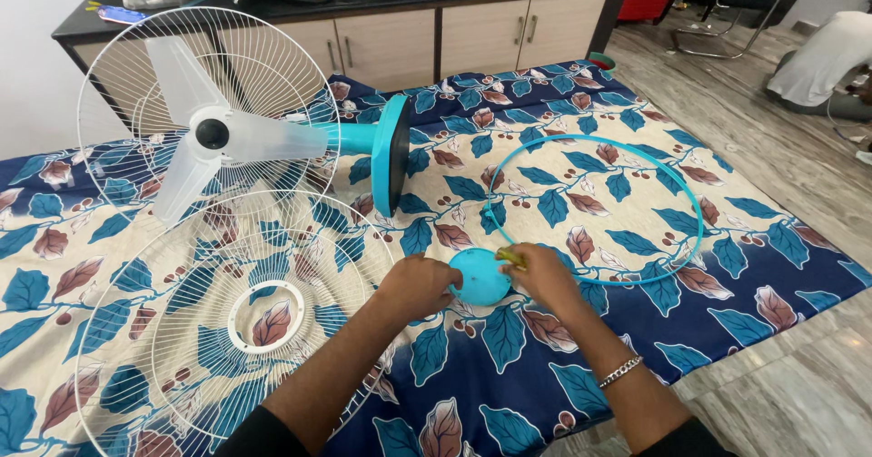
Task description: The person assembles a small table fan on a bed. They use a screwdriver to attach the front grill and secure the center cap, then reattach the outer ring to complete the assembly.
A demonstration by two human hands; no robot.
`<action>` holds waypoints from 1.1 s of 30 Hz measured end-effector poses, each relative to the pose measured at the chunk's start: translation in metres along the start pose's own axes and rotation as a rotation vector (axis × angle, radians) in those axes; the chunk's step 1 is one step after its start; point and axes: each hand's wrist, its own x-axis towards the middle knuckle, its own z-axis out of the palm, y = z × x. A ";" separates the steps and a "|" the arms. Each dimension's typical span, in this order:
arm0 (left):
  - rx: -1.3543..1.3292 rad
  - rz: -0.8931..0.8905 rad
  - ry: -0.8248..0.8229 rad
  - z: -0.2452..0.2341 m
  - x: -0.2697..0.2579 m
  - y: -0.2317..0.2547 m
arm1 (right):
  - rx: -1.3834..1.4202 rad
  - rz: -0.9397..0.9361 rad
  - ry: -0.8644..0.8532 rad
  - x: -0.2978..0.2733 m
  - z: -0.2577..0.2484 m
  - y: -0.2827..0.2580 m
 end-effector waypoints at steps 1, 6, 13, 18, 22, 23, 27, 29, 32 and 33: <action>-0.009 0.001 0.029 -0.002 0.000 -0.001 | 0.025 0.060 0.011 0.003 -0.005 0.008; -0.037 -0.024 0.100 -0.017 -0.002 -0.006 | -0.259 0.051 0.093 0.015 -0.021 0.062; -0.298 -0.225 0.252 -0.035 -0.009 -0.011 | -0.240 0.172 0.165 0.005 -0.010 0.065; -0.635 -0.322 0.290 -0.045 -0.006 -0.023 | -0.324 -0.026 0.459 -0.003 -0.020 0.017; -0.652 -0.298 0.529 -0.062 -0.014 -0.024 | -0.249 -0.200 0.596 0.000 -0.029 -0.011; -0.587 -0.255 0.629 -0.069 -0.018 -0.023 | -0.211 -0.280 0.613 0.001 -0.031 -0.017; -0.166 -0.213 0.791 -0.109 -0.038 -0.029 | -0.159 -0.474 0.605 0.008 -0.036 -0.042; 0.347 -0.134 0.834 -0.130 -0.054 -0.035 | -0.163 -0.579 0.575 0.012 -0.038 -0.057; 0.827 -0.165 0.710 -0.152 -0.076 -0.040 | -0.150 -0.723 0.520 0.017 -0.038 -0.080; 0.781 -0.149 0.664 -0.158 -0.085 -0.042 | -0.140 -0.770 0.498 0.019 -0.037 -0.088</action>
